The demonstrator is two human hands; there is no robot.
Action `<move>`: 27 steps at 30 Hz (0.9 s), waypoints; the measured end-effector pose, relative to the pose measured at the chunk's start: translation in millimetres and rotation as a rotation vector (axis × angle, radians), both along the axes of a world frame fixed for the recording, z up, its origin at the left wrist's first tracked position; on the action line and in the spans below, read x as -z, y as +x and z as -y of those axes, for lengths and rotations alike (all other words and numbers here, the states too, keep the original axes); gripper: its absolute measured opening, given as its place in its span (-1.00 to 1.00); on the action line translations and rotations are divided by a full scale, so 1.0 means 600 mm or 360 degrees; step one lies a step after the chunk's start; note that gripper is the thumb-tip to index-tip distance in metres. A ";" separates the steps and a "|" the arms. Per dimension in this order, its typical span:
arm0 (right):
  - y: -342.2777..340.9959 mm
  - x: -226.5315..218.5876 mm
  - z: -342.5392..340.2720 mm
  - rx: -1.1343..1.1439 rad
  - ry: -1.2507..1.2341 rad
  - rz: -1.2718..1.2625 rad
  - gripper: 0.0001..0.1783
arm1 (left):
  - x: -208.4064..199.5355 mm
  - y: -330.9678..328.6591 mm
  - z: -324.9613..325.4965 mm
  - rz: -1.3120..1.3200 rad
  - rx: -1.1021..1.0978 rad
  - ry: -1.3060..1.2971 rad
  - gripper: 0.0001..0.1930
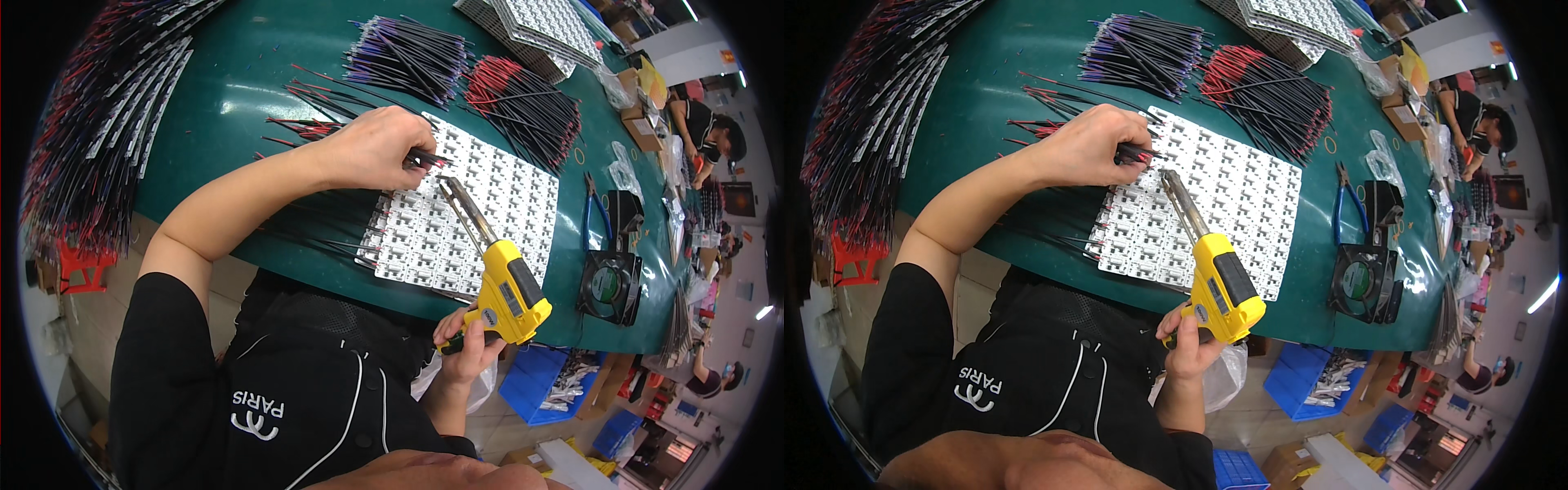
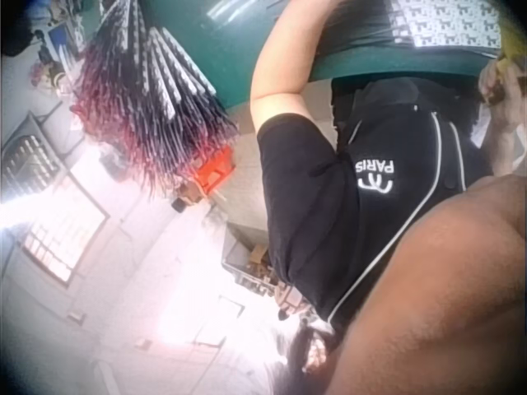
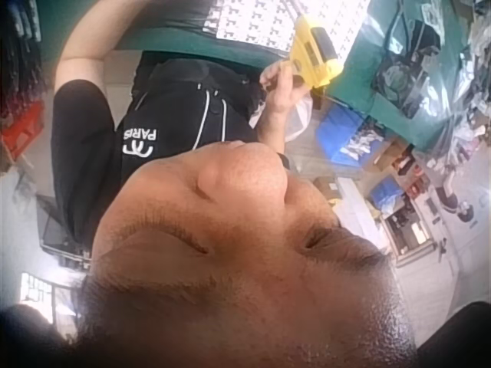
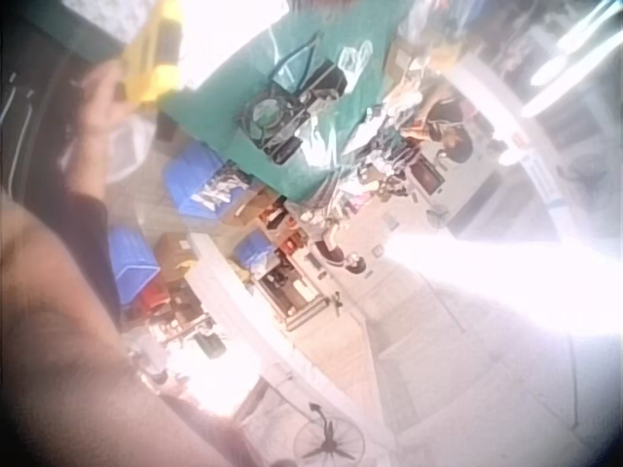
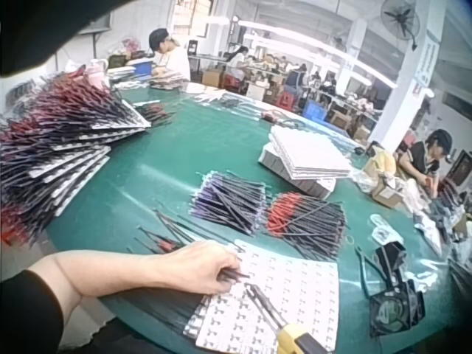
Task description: The person picks up a handheld heat tool and takes wires from a pile, then secures the wires one by one along the edge of a board using the tool.
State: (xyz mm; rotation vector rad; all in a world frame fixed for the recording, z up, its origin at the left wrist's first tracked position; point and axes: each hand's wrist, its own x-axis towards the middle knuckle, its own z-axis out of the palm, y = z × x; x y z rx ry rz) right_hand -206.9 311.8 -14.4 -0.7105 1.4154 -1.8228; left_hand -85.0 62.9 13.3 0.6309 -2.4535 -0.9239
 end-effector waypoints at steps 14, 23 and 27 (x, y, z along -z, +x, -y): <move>-0.001 0.001 0.002 -0.0041 0.0030 -0.0052 -0.67 | -0.011 0.001 0.008 0.0118 0.0054 -0.0023 -0.83; -0.005 -0.012 0.000 0.0009 -0.0156 0.0000 -0.58 | -0.013 0.001 0.008 0.0137 0.0071 -0.0038 -0.83; 0.002 -0.018 0.003 0.0049 -0.0080 -0.0016 -0.55 | 0.007 0.007 0.014 -0.0072 0.0154 -0.0099 -0.87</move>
